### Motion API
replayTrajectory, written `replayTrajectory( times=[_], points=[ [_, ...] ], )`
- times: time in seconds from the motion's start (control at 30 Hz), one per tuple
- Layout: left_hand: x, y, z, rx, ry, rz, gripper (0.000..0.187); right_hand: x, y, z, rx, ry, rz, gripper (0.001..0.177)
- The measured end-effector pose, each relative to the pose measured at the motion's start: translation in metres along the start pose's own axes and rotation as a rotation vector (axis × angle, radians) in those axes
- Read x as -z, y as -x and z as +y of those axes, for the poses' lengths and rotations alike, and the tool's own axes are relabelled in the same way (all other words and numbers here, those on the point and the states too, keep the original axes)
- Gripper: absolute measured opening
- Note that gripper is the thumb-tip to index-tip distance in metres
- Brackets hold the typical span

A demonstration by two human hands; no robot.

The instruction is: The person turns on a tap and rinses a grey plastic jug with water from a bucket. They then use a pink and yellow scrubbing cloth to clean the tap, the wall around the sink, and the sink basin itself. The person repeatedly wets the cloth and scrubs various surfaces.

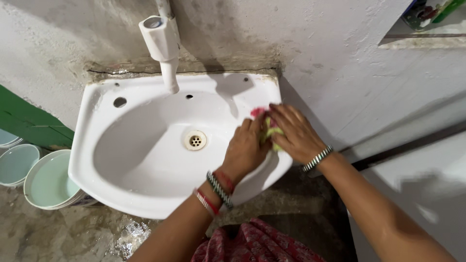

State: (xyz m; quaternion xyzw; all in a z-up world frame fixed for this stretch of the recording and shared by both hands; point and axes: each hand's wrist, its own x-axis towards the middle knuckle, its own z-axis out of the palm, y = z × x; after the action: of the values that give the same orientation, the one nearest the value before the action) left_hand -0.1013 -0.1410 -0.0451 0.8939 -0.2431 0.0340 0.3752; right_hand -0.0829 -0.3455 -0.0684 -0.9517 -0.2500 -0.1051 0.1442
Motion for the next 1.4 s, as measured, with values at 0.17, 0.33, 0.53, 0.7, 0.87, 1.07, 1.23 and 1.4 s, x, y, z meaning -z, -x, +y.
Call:
replayTrajectory(
  times=[0.17,0.33,0.53,0.7,0.87,1.07,1.23,1.4],
  points=[
    [0.017,0.063,0.021,0.238,-0.077,-0.341,0.055,0.002,0.058,-0.049,0.079,-0.041,-0.042,0.059],
    [0.037,0.104,0.006,0.151,-0.179,-0.214,0.046,-0.005,0.061,-0.088,0.099,-0.086,-0.038,0.052],
    [0.041,0.127,-0.039,-0.339,-0.395,0.205,0.045,-0.019,0.063,-0.126,0.071,-0.106,-0.045,0.051],
    [0.094,0.147,-0.04,0.233,-0.023,-0.459,0.065,-0.044,0.064,-0.166,0.024,-0.035,0.018,0.054],
    [0.152,0.179,-0.069,0.078,-0.142,-0.358,0.09,-0.077,0.043,-0.234,-0.013,-0.033,0.031,0.061],
    [0.218,0.2,-0.121,0.151,-0.465,-0.509,0.081,-0.12,-0.014,-0.321,-0.004,0.031,0.013,0.07],
    [0.227,0.208,-0.151,0.06,-0.546,-0.386,0.082,-0.116,-0.032,-0.349,-0.019,0.019,-0.027,0.073],
    [0.225,0.211,-0.148,0.093,-0.386,-0.407,0.092,-0.121,-0.029,-0.341,0.028,0.031,-0.011,0.066]
  ],
)
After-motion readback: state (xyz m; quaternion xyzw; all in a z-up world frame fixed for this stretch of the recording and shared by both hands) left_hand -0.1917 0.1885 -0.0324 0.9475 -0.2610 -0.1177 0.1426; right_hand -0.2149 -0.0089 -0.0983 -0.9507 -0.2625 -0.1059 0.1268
